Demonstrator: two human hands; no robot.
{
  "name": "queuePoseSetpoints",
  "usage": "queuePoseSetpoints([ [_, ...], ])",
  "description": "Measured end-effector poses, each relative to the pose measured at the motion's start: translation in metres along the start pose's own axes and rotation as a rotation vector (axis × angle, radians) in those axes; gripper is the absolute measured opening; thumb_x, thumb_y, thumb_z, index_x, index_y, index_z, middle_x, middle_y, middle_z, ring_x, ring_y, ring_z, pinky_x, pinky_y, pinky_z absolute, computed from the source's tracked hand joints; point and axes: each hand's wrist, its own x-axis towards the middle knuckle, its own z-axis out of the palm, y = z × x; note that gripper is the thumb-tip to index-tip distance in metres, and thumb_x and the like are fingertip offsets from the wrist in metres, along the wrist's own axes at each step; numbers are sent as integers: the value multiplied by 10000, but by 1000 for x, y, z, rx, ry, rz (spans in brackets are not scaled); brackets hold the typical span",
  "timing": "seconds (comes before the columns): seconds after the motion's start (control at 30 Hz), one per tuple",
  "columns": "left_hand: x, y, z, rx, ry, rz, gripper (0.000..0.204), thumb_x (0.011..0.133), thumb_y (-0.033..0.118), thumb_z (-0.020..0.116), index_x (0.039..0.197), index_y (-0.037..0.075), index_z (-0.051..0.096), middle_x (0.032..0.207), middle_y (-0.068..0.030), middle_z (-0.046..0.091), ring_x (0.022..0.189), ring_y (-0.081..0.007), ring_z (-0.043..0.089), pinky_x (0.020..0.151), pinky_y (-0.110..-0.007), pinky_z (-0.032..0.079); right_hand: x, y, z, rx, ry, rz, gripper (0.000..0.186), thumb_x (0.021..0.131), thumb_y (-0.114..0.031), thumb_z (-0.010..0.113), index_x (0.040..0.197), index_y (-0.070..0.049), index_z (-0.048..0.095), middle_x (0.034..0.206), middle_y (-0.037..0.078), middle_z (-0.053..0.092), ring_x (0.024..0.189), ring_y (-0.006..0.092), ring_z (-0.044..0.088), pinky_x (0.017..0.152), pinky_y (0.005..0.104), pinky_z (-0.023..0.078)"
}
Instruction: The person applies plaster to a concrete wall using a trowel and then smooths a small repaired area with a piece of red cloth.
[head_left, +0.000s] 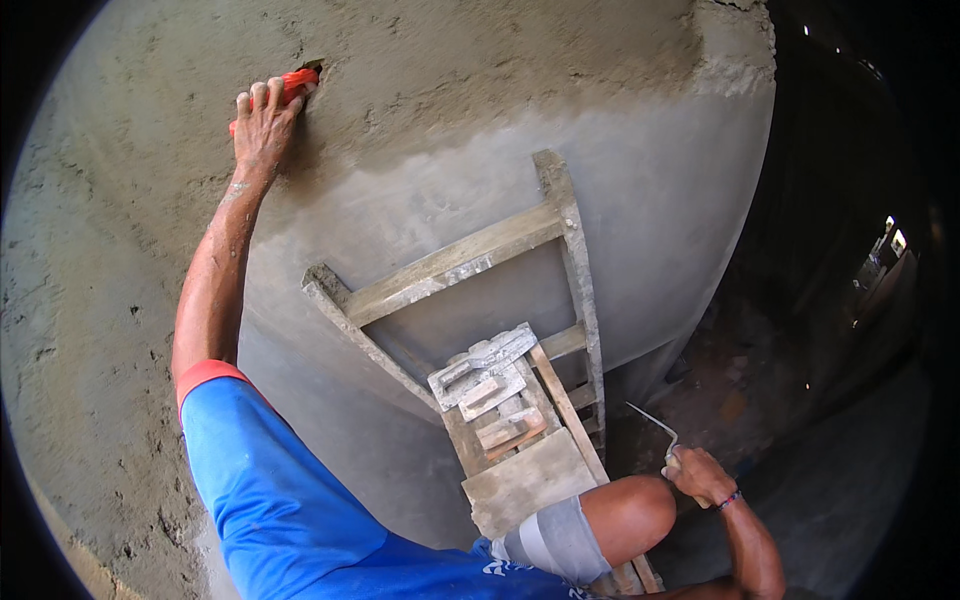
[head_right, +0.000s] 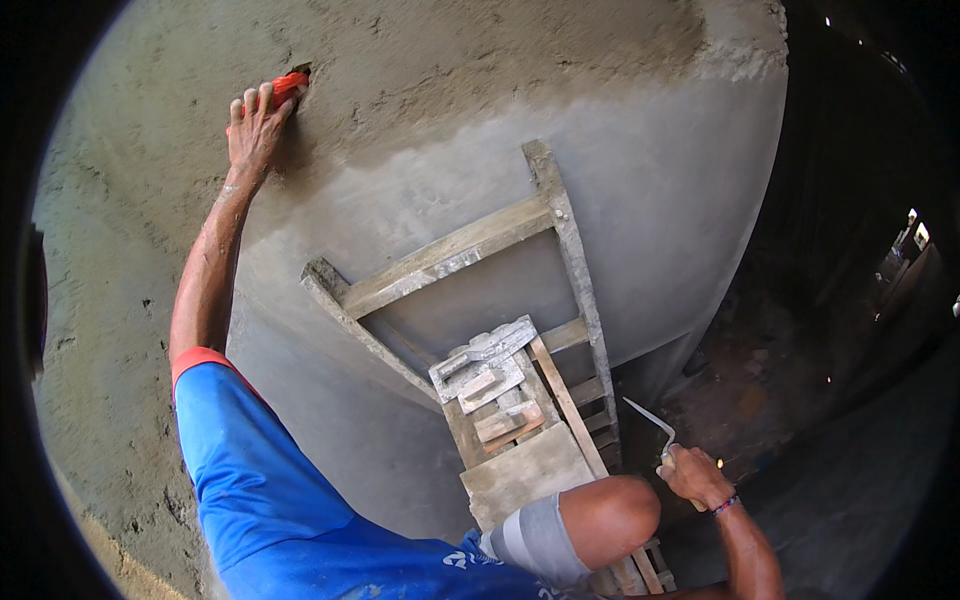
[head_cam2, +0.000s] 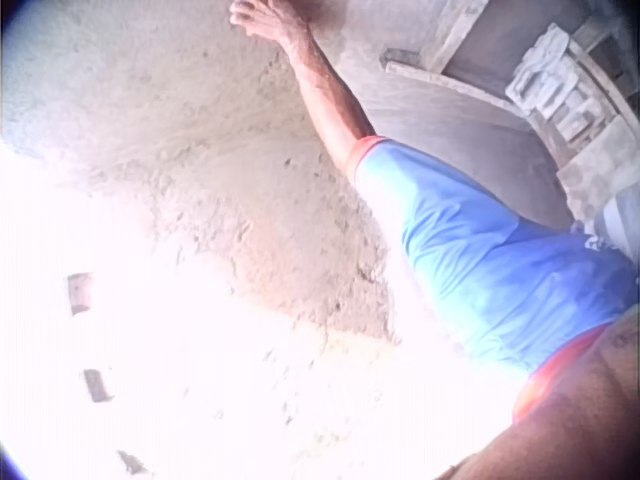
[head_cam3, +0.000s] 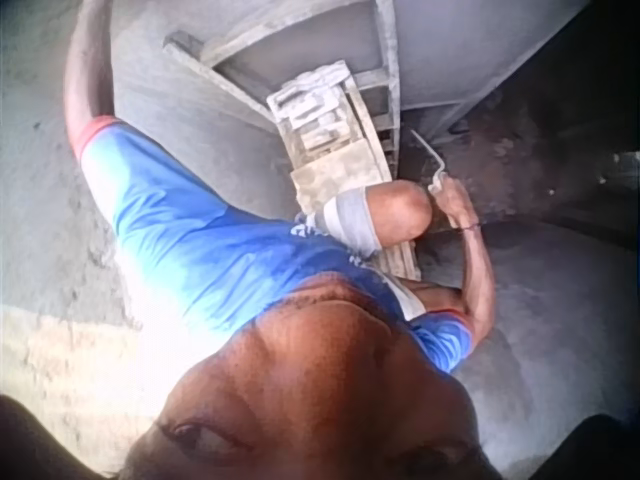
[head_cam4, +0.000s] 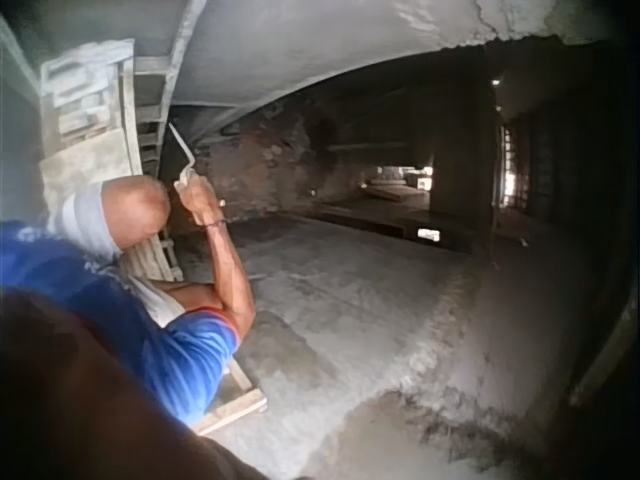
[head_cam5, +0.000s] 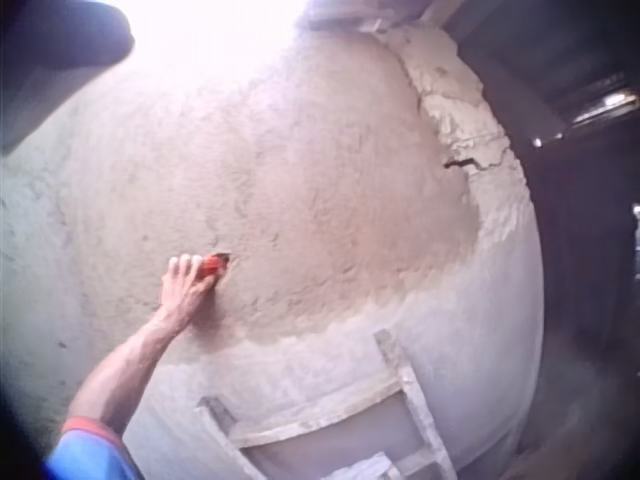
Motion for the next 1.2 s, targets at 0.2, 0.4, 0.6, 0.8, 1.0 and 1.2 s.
queuePoseSetpoints([
  [0.2,5,7,2,64,-21,-80,235,894,231,572,1124,237,618,1196,-56,469,1136,-259,450,962,-439,347,3,3,6,-19,25,-30,351,862,-283,662,1030,23,627,949,306,668,954,490,629,860,553,483],
  [0.4,5,13,8,64,29,-104,203,899,233,577,1098,215,619,1189,-54,485,1110,-247,487,920,-430,367,1,3,5,-5,-13,23,362,866,-275,668,1049,35,632,961,310,671,975,486,631,886,541,492],
  [0.6,8,7,7,36,14,-27,176,903,231,575,1062,194,641,1170,-56,508,1041,-219,552,842,-405,445,2,5,8,11,-3,27,363,865,-257,664,1048,54,622,938,315,667,961,488,633,867,540,505],
  [0.8,6,16,9,-50,-5,-90,190,914,219,563,1082,172,637,1106,-62,547,926,-219,609,764,-378,491,4,0,13,29,-23,54,361,862,-261,666,1061,38,625,957,314,665,965,485,630,880,542,498],
  [1.0,-8,-1,-6,-174,39,-96,402,915,164,563,1288,314,568,1155,-48,535,1066,-231,547,866,-388,412,5,9,24,14,-34,70,354,850,-275,669,1043,19,633,965,294,670,979,470,630,868,527,494],
  [1.2,-10,-18,-4,-118,119,-58,459,899,157,585,1316,350,579,1171,-19,523,1070,-216,519,854,-376,408,7,8,18,51,-47,67,376,860,-261,668,1081,40,622,969,317,663,986,490,622,885,540,493],
])
